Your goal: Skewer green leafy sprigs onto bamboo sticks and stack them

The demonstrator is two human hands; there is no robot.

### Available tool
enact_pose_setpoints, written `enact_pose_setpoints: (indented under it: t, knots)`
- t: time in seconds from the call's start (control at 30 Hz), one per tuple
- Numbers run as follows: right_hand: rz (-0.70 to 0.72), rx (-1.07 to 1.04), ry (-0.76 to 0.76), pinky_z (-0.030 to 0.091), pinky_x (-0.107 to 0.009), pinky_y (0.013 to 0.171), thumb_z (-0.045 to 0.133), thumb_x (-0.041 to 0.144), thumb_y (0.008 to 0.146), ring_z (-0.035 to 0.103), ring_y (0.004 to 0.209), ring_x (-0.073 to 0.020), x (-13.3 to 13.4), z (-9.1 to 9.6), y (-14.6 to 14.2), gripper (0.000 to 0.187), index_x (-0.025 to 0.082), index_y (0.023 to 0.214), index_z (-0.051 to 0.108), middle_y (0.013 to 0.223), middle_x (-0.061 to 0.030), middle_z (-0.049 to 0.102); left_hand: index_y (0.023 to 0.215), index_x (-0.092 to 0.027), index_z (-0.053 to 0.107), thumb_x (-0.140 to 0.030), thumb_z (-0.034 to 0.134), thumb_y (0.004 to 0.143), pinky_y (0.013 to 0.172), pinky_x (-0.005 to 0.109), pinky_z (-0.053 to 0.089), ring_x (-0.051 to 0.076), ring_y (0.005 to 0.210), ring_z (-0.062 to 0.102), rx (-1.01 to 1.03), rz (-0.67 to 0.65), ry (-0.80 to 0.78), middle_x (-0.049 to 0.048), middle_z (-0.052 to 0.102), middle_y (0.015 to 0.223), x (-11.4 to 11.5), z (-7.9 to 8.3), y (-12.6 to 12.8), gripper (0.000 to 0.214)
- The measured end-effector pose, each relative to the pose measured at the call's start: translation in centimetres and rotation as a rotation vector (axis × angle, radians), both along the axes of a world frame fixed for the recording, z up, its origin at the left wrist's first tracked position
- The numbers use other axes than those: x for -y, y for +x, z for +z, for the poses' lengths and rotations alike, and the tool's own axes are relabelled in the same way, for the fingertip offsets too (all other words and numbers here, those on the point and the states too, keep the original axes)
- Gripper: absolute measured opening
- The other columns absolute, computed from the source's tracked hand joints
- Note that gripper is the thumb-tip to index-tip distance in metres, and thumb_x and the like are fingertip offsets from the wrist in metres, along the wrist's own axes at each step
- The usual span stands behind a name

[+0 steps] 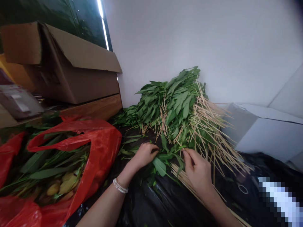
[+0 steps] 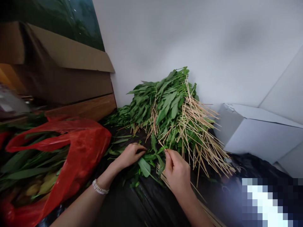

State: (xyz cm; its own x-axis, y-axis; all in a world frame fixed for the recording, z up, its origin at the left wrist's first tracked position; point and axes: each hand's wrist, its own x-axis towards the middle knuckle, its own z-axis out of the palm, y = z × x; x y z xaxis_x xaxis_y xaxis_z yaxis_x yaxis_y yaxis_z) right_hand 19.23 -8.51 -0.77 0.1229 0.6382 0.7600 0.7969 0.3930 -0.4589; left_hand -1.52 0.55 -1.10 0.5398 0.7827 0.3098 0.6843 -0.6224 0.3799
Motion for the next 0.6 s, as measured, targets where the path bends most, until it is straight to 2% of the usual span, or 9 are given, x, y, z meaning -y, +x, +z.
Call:
enact_pose_setpoints:
  t: [0.07,0.23,0.33,0.37,0.43,0.5,0.53,0.6]
  knots:
    - [-0.026,-0.029,0.066,0.047,-0.021,0.065,0.045,0.029,0.091,0.064,0.067,-0.0132,0.2,0.3,0.0,0.023,0.017,0.093,0.064,0.079,-0.0035,0.068,0.094,-0.021,0.07,-0.026,0.051,0.084,0.081,0.028,0.042,0.02,0.089,0.061,-0.053,0.089,0.025,0.005,0.071,0.093,-0.1,-0.1,-0.2,0.022]
    - [-0.099,-0.048,0.156,0.046,-0.02,0.062,0.047,0.024,0.09,0.063,0.061,-0.0116,0.6,0.9,0.4,0.017,0.017,0.091,0.063,0.071,-0.0004,0.066,0.09,-0.02,0.071,-0.023,0.055,0.081,0.076,0.038,0.042,0.027,0.086,0.062,-0.218,0.471,0.11,0.0103,0.07,0.086,-0.6,-0.2,-1.6,0.019]
    - [-0.103,-0.06,0.156,0.046,-0.02,0.061,0.047,0.023,0.09,0.062,0.06,-0.0112,0.7,0.9,0.4,0.016,0.017,0.093,0.062,0.069,0.0008,0.065,0.094,-0.02,0.07,-0.026,0.058,0.08,0.079,0.039,0.042,0.029,0.094,0.059,-0.129,0.539,0.157,0.0111,0.069,0.092,-0.8,0.1,-1.8,0.02]
    - [-0.089,-0.058,0.153,0.046,-0.02,0.062,0.047,0.022,0.09,0.063,0.061,-0.0111,0.7,0.8,0.4,0.016,0.017,0.094,0.061,0.069,0.0008,0.065,0.095,-0.02,0.069,-0.028,0.057,0.081,0.081,0.038,0.042,0.028,0.096,0.058,-0.055,0.507,0.178,0.0107,0.068,0.095,-0.7,0.2,-1.6,0.02]
    - [-0.047,-0.033,0.158,0.047,-0.02,0.063,0.046,0.02,0.09,0.063,0.063,-0.0109,0.7,0.6,0.1,0.015,0.017,0.095,0.06,0.072,0.0001,0.066,0.098,-0.02,0.068,-0.032,0.054,0.084,0.084,0.034,0.042,0.024,0.096,0.058,0.121,0.347,0.173,0.0086,0.066,0.097,-0.2,0.5,-0.8,0.023]
    - [0.001,0.022,0.182,0.047,-0.02,0.065,0.046,0.018,0.09,0.064,0.065,-0.011,0.6,0.2,-0.2,0.016,0.016,0.098,0.06,0.077,-0.0012,0.067,0.109,-0.021,0.064,-0.034,0.055,0.084,0.078,0.029,0.045,0.019,0.085,0.06,0.26,0.111,0.061,0.0063,0.066,0.097,0.6,0.8,0.3,0.03]
    - [0.026,0.059,0.195,0.047,-0.02,0.065,0.047,0.017,0.09,0.064,0.066,-0.0111,0.6,0.0,-0.3,0.016,0.016,0.1,0.059,0.078,-0.0017,0.067,0.118,-0.022,0.059,-0.035,0.06,0.08,0.072,0.027,0.046,0.016,0.078,0.061,0.287,-0.018,-0.03,0.0054,0.066,0.099,1.0,0.9,0.8,0.04]
    - [0.073,0.14,0.211,0.046,-0.021,0.065,0.047,0.015,0.09,0.064,0.067,-0.0116,0.6,-0.4,-0.7,0.017,0.016,0.102,0.059,0.079,-0.0024,0.067,0.126,-0.023,0.052,-0.032,0.068,0.073,0.065,0.025,0.047,0.013,0.067,0.06,0.308,-0.187,-0.162,0.0051,0.065,0.103,2.0,1.1,1.6,0.056]
